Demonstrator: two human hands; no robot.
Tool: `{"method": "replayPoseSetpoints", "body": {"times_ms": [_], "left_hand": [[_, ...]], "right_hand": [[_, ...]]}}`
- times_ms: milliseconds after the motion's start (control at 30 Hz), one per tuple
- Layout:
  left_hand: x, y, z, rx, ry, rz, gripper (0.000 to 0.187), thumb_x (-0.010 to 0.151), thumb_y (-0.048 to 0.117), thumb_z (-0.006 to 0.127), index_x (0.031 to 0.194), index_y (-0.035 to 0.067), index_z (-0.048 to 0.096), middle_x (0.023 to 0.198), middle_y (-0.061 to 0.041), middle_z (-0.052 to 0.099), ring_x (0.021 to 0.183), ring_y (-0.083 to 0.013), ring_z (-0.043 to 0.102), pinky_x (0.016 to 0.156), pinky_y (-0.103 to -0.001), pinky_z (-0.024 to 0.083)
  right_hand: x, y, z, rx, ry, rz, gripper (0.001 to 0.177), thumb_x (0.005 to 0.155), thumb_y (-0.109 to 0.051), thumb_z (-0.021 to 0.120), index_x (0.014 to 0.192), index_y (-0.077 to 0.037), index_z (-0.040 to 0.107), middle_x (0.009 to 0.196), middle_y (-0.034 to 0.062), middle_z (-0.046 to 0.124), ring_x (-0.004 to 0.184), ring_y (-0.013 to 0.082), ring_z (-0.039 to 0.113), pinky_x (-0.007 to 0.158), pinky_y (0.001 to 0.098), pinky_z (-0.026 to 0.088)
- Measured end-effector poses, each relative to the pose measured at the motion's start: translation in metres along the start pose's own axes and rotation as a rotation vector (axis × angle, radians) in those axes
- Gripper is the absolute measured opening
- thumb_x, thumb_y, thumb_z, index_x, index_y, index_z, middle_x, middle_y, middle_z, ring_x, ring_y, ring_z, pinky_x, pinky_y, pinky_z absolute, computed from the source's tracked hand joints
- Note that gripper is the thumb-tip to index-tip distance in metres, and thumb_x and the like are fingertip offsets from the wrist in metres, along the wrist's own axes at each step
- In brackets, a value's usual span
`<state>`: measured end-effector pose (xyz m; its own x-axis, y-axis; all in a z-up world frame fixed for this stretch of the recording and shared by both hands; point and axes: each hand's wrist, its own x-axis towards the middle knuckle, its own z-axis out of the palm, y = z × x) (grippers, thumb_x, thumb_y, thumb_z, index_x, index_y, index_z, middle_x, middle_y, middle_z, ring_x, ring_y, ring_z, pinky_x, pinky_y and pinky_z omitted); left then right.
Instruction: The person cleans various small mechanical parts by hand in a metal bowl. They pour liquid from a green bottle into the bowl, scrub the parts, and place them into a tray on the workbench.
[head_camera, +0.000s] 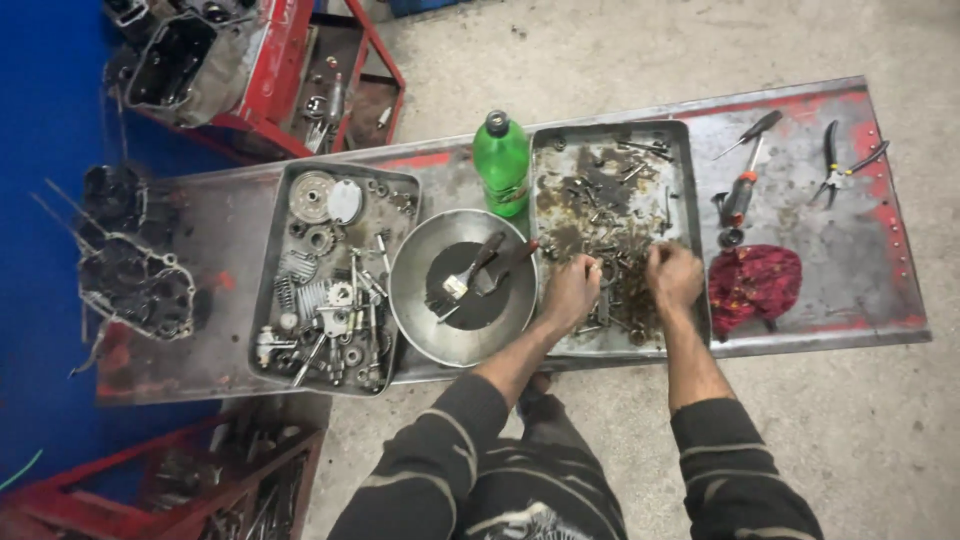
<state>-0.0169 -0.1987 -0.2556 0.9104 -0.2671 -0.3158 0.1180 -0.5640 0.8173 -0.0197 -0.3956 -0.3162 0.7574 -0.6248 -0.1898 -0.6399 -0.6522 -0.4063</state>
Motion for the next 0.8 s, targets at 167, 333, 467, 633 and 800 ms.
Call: {"method": "replayPoseSetpoints", "body": {"times_ms": [167,333,467,633,800], "left_hand": [[0.025,0.012,0.002,0.067,-0.076,-0.072,0.024,0.097,0.021,0.051,0.107,0.005,0.066,0.094,-0.019,0.073,0.097,-0.0342,0.072,0.079,-0.045,0.058],[0.039,-0.003,0.007,-0.03,-0.075,-0.108,0.021,0.099,0.016,0.05,0.111,0.004,0.064,0.092,-0.015,0.069,0.091,-0.0275,0.07,0.076,-0.038,0.055],[0.042,-0.009,0.012,0.003,-0.015,-0.041,0.022,0.093,0.013,0.055,0.105,-0.002,0.065,0.096,-0.024,0.071,0.099,-0.0392,0.069,0.081,-0.046,0.057],[0.043,-0.005,0.006,-0.004,0.009,-0.08,0.021,0.092,0.011,0.055,0.104,-0.002,0.066,0.097,-0.025,0.071,0.098,-0.0385,0.069,0.079,-0.046,0.057],[0.041,-0.019,0.005,-0.147,-0.013,-0.128,0.019,0.095,0.014,0.054,0.105,0.003,0.066,0.088,-0.019,0.071,0.082,-0.03,0.073,0.067,-0.038,0.058]], "right_hand": [[0.051,-0.009,-0.006,-0.18,0.099,-0.069,0.017,0.093,-0.03,0.066,0.104,-0.022,0.077,0.083,0.0118,0.074,0.084,0.0355,0.073,0.07,0.0492,0.06],[0.086,-0.037,-0.003,-0.182,0.108,-0.089,0.016,0.092,-0.027,0.069,0.104,-0.021,0.077,0.083,0.0174,0.073,0.084,0.0412,0.073,0.07,0.051,0.059],[0.122,-0.052,0.01,-0.124,0.155,-0.354,0.024,0.092,-0.015,0.064,0.115,-0.02,0.07,0.102,0.0139,0.067,0.081,0.0424,0.071,0.071,0.0547,0.058],[0.129,-0.09,-0.005,-0.252,0.002,-0.516,0.045,0.093,-0.005,0.059,0.136,-0.019,0.058,0.135,0.0096,0.052,0.087,0.0479,0.07,0.081,0.061,0.057],[0.137,-0.079,0.007,-0.42,0.173,-0.576,0.017,0.088,-0.015,0.066,0.103,-0.014,0.075,0.109,0.0057,0.057,0.07,0.0343,0.071,0.06,0.0489,0.061]]}}
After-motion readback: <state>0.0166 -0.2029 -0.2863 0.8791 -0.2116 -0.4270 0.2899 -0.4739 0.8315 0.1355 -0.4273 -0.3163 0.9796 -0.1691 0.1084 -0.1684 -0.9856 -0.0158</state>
